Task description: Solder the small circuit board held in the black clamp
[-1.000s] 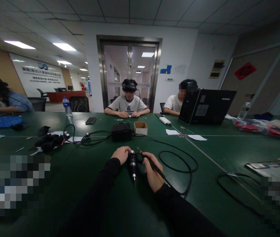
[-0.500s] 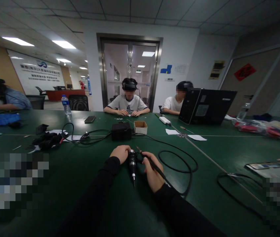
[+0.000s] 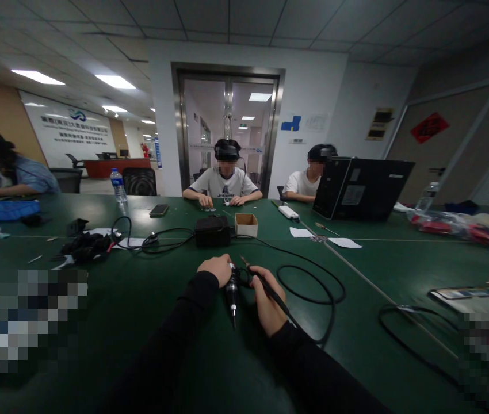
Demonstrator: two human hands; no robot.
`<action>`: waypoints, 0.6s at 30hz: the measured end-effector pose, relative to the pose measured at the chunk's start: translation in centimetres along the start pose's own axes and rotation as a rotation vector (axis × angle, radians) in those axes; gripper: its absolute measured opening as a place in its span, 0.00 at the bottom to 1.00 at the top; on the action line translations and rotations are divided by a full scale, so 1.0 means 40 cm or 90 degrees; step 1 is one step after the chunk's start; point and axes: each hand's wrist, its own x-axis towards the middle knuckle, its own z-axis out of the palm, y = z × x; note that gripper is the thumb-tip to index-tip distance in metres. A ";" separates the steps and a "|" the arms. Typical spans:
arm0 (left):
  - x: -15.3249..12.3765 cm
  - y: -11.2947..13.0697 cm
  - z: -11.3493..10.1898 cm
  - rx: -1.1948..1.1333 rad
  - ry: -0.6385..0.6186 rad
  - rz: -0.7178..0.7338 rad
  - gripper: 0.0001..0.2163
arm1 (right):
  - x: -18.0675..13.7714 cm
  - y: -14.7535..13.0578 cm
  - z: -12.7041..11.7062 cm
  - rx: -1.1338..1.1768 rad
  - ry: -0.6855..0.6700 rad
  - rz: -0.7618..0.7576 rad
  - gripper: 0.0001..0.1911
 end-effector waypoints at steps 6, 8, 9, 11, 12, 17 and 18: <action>-0.010 0.016 0.036 -0.041 0.045 -0.036 0.12 | 0.000 -0.002 -0.002 -0.004 0.009 -0.013 0.16; -0.022 0.024 0.042 -0.035 0.035 -0.043 0.17 | 0.001 0.004 -0.002 -0.008 0.021 -0.021 0.17; -0.030 0.029 0.043 -0.030 0.033 -0.047 0.20 | 0.002 0.008 -0.001 -0.009 0.029 -0.026 0.17; -0.049 0.039 0.040 -0.011 0.027 -0.052 0.23 | 0.004 0.017 0.000 -0.008 0.032 -0.032 0.17; -0.059 0.044 0.036 0.006 0.017 -0.054 0.23 | 0.005 0.021 0.001 -0.007 0.034 -0.034 0.16; -0.115 0.023 -0.007 0.082 -0.057 -0.052 0.23 | 0.006 0.029 0.007 0.004 0.041 -0.035 0.17; -0.130 0.008 -0.020 0.079 -0.066 -0.047 0.23 | 0.006 0.029 0.007 0.005 0.040 -0.034 0.17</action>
